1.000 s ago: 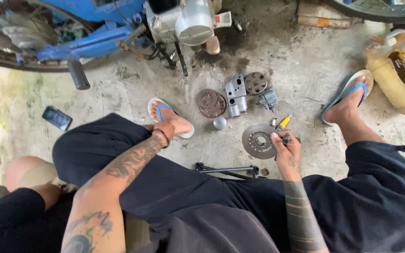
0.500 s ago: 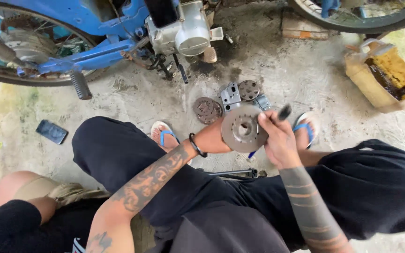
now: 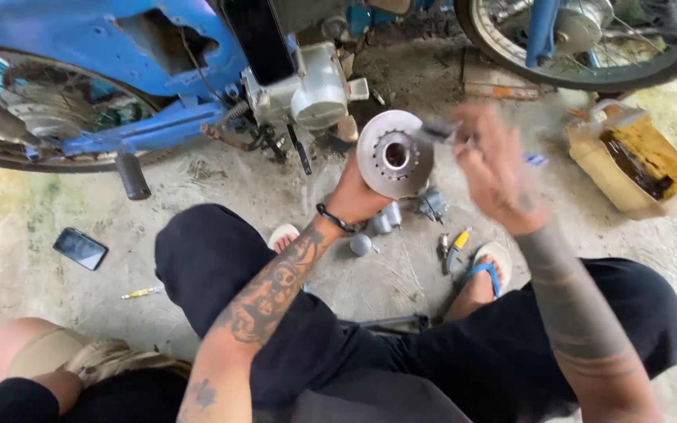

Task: Marking a motorcycle clutch component with a pen during a repair process

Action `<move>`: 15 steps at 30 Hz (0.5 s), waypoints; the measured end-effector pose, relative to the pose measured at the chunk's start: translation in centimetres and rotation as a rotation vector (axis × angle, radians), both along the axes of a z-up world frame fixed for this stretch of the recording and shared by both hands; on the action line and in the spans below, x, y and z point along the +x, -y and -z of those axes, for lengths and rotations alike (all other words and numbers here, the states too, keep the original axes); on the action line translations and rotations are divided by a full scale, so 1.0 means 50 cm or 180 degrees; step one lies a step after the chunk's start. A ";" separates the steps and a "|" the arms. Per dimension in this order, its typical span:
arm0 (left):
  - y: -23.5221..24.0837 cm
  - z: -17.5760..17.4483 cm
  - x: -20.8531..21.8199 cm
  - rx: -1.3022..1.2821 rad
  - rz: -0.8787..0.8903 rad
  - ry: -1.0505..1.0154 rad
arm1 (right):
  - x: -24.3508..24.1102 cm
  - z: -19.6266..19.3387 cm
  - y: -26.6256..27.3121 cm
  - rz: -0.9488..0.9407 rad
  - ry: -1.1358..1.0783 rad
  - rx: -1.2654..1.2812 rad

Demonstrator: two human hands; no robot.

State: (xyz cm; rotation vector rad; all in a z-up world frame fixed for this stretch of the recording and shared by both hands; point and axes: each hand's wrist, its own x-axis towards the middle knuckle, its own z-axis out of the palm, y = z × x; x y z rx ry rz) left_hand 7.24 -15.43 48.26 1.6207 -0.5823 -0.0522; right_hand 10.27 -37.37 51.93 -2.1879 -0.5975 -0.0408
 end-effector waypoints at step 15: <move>-0.005 0.008 0.038 0.0054 -0.0580 -0.0223 | 0.055 0.120 -0.059 0.0192 0.0939 0.0149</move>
